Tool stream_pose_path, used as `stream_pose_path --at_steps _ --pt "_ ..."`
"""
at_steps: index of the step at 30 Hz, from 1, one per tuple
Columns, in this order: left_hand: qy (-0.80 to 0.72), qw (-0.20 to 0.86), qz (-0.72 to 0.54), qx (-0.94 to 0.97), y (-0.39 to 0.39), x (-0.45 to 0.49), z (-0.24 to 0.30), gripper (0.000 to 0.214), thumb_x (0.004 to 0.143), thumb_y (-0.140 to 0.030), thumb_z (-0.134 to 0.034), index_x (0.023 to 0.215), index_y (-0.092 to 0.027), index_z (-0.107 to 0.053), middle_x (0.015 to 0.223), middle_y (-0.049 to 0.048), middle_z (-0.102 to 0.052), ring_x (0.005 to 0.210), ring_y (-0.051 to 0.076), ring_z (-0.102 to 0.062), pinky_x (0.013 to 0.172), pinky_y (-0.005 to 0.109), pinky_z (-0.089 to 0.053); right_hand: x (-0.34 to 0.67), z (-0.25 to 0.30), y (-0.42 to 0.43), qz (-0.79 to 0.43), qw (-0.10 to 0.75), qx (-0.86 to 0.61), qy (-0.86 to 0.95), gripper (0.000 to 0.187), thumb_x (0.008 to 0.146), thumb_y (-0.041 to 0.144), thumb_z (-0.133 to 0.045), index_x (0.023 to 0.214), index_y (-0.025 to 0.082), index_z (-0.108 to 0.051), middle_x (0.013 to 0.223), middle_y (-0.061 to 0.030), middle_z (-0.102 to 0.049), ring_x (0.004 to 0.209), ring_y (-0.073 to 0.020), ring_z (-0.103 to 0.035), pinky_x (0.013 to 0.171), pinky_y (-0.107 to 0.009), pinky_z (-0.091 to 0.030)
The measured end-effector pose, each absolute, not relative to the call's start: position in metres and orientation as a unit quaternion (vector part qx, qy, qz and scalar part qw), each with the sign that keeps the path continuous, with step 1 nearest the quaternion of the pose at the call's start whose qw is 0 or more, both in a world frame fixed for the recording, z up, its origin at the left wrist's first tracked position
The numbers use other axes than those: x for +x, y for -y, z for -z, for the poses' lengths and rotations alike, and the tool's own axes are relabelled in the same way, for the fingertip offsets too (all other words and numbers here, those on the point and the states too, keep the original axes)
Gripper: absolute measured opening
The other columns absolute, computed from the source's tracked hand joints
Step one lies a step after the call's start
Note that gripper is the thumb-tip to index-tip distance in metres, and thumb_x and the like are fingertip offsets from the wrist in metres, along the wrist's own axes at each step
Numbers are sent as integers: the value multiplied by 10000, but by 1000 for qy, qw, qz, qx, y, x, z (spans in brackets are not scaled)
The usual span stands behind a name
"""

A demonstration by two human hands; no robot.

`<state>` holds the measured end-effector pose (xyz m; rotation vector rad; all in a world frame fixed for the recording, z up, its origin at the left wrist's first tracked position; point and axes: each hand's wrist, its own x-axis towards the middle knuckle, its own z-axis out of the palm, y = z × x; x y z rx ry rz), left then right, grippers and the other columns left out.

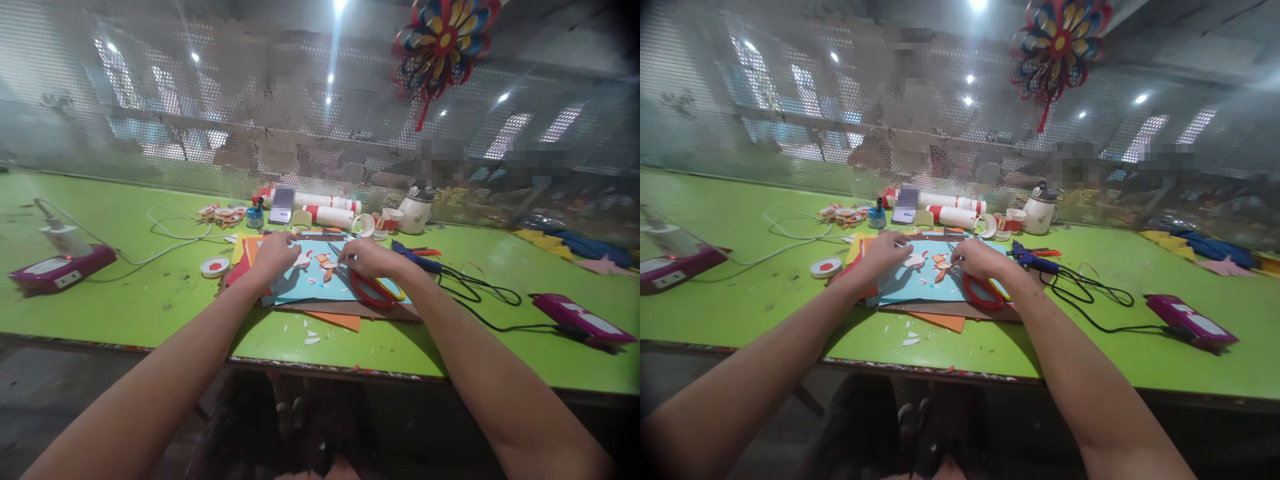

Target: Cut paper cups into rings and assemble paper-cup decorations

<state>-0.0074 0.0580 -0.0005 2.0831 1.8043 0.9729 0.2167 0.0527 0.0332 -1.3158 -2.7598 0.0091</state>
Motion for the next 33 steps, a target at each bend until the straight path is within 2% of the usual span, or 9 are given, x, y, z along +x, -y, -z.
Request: stream_pose_path --at_steps 7,10,13,16,21,24,27,30,33 --pt "-600 101 -340 717 -58 -4 0 336 749 -246 -516 1014 -147 -697 1010 92 -706 904 231 -633 752 291 -464 215 -32 -51 -16 18 -415 910 441 694 33 -546 1095 150 -686 997 -96 -706 839 -192 -620 711 -229 -422" --pt "-595 103 -344 719 -59 -3 1 324 748 -242 -515 994 -144 -703 1007 99 -706 896 234 -633 759 298 -465 214 -25 -53 -13 15 -419 908 396 712 64 -563 1062 189 -699 979 -93 -701 845 -204 -615 691 -232 -402" --pt "-592 111 -348 718 -59 -3 0 313 747 -240 -519 982 -152 -707 992 93 -708 885 230 -634 755 294 -468 212 -19 -57 -13 26 -426 904 264 757 125 -584 971 190 -724 942 -98 -701 834 -209 -612 690 -238 -386" --pt "-591 119 -355 715 -58 -3 -2 302 745 -238 -526 966 -150 -712 976 99 -709 871 236 -635 758 306 -467 211 -16 -60 -17 48 -431 901 179 777 147 -584 868 167 -736 888 -101 -701 797 -203 -606 684 -244 -375" --pt "-573 137 -380 713 -58 -2 -3 279 728 -222 -550 934 -145 -721 941 112 -710 840 250 -634 754 325 -467 213 -19 -62 -28 108 -441 891 175 792 139 -556 758 133 -727 797 -100 -689 757 -196 -586 676 -264 -360" --pt "-555 153 -408 709 -58 -1 -4 271 723 -209 -561 934 -143 -716 951 114 -705 838 247 -628 762 333 -463 218 -26 -61 -46 151 -444 882 202 803 144 -530 726 114 -714 760 -96 -678 734 -188 -571 670 -274 -365" --pt "-535 172 -439 701 -56 0 -5 251 747 -236 -565 930 -145 -709 947 107 -702 832 227 -622 759 329 -464 222 -34 -57 -85 192 -438 874 213 825 183 -510 771 106 -701 749 -78 -670 698 -162 -564 641 -266 -388" --pt "-477 321 -478 665 -51 2 -5 273 756 -318 -600 946 -148 -698 936 93 -691 791 193 -612 674 297 -464 223 -41 -52 -159 212 -413 871 237 858 262 -496 823 118 -681 729 -48 -666 628 -124 -555 591 -244 -419" --pt "-373 516 -481 602 -46 5 -4 282 694 -363 -690 864 -138 -700 906 87 -661 780 167 -588 626 266 -425 221 -41 -48 -323 248 -365 837 231 846 323 -554 799 127 -667 709 -35 -658 581 -99 -534 566 -240 -430"
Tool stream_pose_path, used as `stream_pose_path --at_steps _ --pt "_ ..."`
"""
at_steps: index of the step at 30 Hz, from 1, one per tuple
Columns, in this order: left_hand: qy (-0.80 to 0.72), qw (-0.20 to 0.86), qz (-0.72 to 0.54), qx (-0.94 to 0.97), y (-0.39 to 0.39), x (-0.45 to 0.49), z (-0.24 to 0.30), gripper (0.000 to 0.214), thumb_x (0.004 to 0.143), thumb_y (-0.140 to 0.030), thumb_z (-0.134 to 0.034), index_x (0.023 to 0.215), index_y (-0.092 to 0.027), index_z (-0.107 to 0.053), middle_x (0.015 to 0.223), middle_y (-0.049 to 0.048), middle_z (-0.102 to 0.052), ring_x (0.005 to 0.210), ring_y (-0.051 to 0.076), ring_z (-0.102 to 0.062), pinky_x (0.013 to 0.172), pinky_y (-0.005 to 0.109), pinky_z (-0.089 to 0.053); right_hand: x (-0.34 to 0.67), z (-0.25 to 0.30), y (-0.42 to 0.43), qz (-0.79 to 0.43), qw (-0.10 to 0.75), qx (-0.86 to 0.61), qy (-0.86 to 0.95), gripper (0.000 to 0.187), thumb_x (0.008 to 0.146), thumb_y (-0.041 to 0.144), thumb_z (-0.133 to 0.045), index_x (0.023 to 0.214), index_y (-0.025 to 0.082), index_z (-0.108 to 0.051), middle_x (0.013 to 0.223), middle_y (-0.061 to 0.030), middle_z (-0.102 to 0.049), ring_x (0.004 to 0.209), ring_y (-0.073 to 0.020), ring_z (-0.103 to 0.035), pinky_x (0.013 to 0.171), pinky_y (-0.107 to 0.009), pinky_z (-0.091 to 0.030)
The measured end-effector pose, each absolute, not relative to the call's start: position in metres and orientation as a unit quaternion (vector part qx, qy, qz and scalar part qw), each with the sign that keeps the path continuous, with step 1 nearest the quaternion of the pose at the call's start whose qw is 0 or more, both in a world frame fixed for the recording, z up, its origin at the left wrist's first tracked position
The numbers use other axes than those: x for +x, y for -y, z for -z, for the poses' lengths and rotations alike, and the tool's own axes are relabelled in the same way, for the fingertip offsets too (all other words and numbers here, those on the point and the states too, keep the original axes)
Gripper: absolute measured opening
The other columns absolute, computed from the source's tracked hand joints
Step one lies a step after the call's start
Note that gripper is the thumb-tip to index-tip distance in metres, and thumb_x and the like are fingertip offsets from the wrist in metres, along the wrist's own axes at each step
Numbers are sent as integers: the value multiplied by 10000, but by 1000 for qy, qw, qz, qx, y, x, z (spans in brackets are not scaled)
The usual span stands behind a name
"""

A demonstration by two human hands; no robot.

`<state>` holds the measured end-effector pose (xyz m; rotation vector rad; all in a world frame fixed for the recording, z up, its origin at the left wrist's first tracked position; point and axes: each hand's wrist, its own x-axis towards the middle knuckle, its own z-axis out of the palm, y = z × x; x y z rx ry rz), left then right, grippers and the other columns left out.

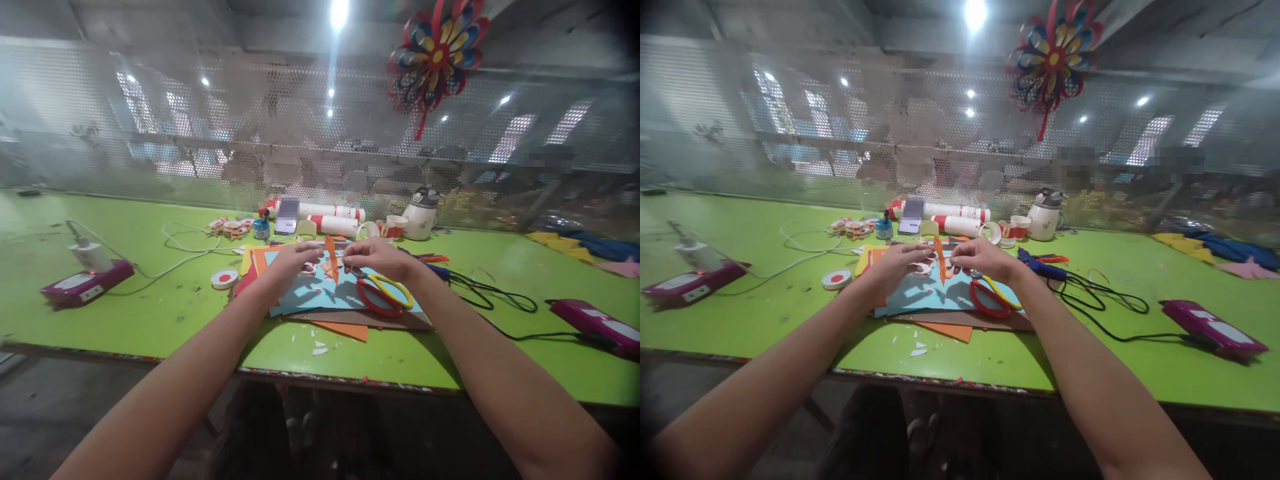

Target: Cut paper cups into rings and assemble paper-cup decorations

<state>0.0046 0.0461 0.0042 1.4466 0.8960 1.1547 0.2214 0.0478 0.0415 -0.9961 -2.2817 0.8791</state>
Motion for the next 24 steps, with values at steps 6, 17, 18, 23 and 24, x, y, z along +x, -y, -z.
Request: stream_pose_path --at_steps 6,17,18,23,24 --pt "-320 601 -441 584 -40 7 -7 224 595 -282 -790 705 -132 -665 683 17 -590 647 106 -523 603 256 -346 218 -34 -49 -495 299 -320 750 168 790 291 -668 800 123 -672 702 -33 -663 598 -92 -560 544 -224 -420" --pt "-331 576 -459 589 -36 9 -10 205 600 -275 -779 655 -131 -644 608 8 -582 591 108 -518 582 259 -337 199 -26 -44 -562 346 -328 676 222 680 265 -781 752 114 -634 638 -14 -654 527 -80 -562 529 -229 -443" --pt "-332 568 -466 591 -36 9 -10 195 606 -271 -773 654 -132 -645 601 7 -581 581 105 -513 576 258 -336 199 -27 -44 -565 337 -329 678 213 675 250 -783 747 113 -636 626 -14 -656 526 -84 -568 525 -230 -440" --pt "-333 556 -496 577 -39 6 -11 172 634 -253 -756 665 -126 -645 613 19 -590 590 107 -526 571 251 -349 205 -34 -42 -563 307 -335 690 175 662 224 -779 720 104 -665 619 -29 -672 540 -104 -596 507 -235 -426" --pt "-330 564 -508 561 -39 5 -12 168 639 -245 -754 676 -125 -644 628 21 -595 607 109 -539 583 249 -362 206 -35 -41 -564 305 -338 689 173 662 224 -779 717 102 -670 628 -32 -676 543 -102 -595 511 -236 -428"
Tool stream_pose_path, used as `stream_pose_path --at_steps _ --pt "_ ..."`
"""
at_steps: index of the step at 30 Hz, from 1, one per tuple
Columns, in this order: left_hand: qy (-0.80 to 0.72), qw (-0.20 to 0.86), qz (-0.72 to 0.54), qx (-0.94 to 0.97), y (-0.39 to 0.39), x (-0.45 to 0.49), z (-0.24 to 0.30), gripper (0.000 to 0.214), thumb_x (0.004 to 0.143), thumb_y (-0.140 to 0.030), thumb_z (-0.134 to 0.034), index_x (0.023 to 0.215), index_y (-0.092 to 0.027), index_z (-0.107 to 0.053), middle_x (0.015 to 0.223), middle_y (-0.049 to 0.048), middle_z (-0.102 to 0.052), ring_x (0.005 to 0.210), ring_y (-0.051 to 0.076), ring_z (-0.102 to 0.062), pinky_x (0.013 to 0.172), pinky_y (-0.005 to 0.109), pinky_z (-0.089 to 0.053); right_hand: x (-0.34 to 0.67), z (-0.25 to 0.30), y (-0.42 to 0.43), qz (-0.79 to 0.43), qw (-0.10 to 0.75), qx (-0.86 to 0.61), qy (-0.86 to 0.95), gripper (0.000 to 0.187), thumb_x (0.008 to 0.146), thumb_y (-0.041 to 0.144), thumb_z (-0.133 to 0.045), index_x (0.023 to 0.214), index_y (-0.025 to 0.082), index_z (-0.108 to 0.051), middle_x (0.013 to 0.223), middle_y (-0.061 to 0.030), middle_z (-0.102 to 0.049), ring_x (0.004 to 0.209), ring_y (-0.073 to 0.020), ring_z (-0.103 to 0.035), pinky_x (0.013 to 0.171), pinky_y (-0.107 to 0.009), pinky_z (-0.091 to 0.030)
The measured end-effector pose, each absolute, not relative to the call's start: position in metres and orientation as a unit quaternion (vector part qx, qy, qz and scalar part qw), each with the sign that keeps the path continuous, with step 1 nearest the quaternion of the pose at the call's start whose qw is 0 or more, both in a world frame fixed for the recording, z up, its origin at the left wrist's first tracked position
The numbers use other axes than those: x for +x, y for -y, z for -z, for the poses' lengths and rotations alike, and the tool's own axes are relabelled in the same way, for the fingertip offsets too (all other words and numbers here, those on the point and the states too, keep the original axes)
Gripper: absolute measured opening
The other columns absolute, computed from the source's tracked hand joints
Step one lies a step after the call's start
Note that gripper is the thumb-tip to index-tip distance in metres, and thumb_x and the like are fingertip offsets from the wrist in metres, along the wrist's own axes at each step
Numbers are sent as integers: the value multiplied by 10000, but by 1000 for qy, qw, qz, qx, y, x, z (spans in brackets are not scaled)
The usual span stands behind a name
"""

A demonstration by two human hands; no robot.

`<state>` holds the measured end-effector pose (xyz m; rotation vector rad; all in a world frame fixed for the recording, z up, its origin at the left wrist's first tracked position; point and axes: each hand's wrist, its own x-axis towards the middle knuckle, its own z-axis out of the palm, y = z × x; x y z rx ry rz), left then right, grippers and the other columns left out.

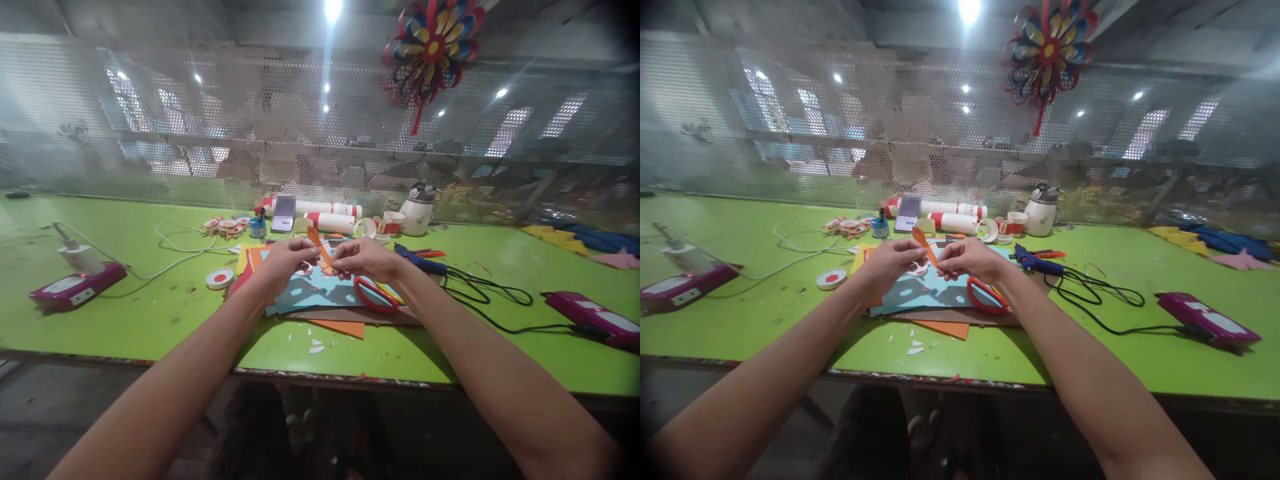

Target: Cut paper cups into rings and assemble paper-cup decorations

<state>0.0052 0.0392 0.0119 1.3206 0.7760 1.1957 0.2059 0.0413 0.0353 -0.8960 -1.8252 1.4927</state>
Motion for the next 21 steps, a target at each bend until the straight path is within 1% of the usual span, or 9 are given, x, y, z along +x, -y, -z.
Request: stream_pose_path --at_steps 4,6,10,12,14,16,18,19,21 --pt "-315 617 -548 468 -42 0 -14 155 643 -193 -751 716 -129 -631 687 13 -604 658 98 -570 621 230 -395 210 -37 -43 -563 304 -356 681 177 659 228 -781 729 98 -683 651 -42 -686 545 -92 -582 534 -241 -445" --pt "-315 637 -551 438 -43 -1 -15 159 641 -170 -753 721 -137 -619 708 7 -609 676 96 -582 622 221 -397 209 -36 -44 -560 316 -352 680 192 663 227 -778 770 100 -683 639 -37 -679 543 -93 -578 518 -234 -431" --pt "-297 669 -536 422 -39 3 -16 164 661 -168 -748 766 -151 -623 807 27 -647 778 134 -622 685 251 -433 197 -30 -40 -556 368 -310 678 327 663 243 -777 943 119 -660 622 -8 -657 524 -93 -563 485 -224 -389" --pt "-286 680 -522 429 -36 8 -15 172 669 -192 -752 783 -153 -631 813 30 -651 781 143 -626 687 264 -443 186 -28 -35 -548 384 -295 682 363 659 281 -781 962 125 -657 612 3 -645 510 -89 -546 476 -224 -376" --pt "-277 677 -512 450 -34 12 -14 186 665 -220 -761 784 -148 -638 780 25 -647 729 131 -616 663 257 -443 177 -26 -31 -539 395 -299 682 335 635 329 -793 871 125 -669 577 15 -623 490 -86 -528 460 -221 -360" --pt "-264 668 -506 478 -33 14 -13 193 663 -241 -763 774 -141 -641 747 22 -640 679 118 -596 654 256 -444 172 -25 -29 -530 401 -313 679 307 620 381 -794 718 126 -655 537 20 -601 462 -79 -508 441 -218 -344" --pt "-265 658 -508 489 -34 13 -13 195 658 -250 -762 759 -140 -637 738 20 -637 672 116 -591 663 262 -445 173 -23 -30 -527 402 -326 674 330 644 425 -769 623 127 -628 522 12 -595 443 -70 -487 431 -216 -330" --pt "-274 650 -518 484 -36 11 -14 194 653 -245 -762 757 -144 -633 742 16 -637 688 118 -595 674 262 -445 175 -23 -31 -530 400 -330 671 339 661 436 -755 613 125 -629 528 5 -601 445 -68 -484 430 -214 -326" --pt "-306 628 -555 452 -41 4 -16 185 642 -218 -756 750 -160 -617 766 9 -642 739 122 -607 693 257 -440 182 -23 -32 -542 395 -333 663 325 685 434 -741 653 121 -657 553 -6 -614 469 -68 -491 436 -210 -326"
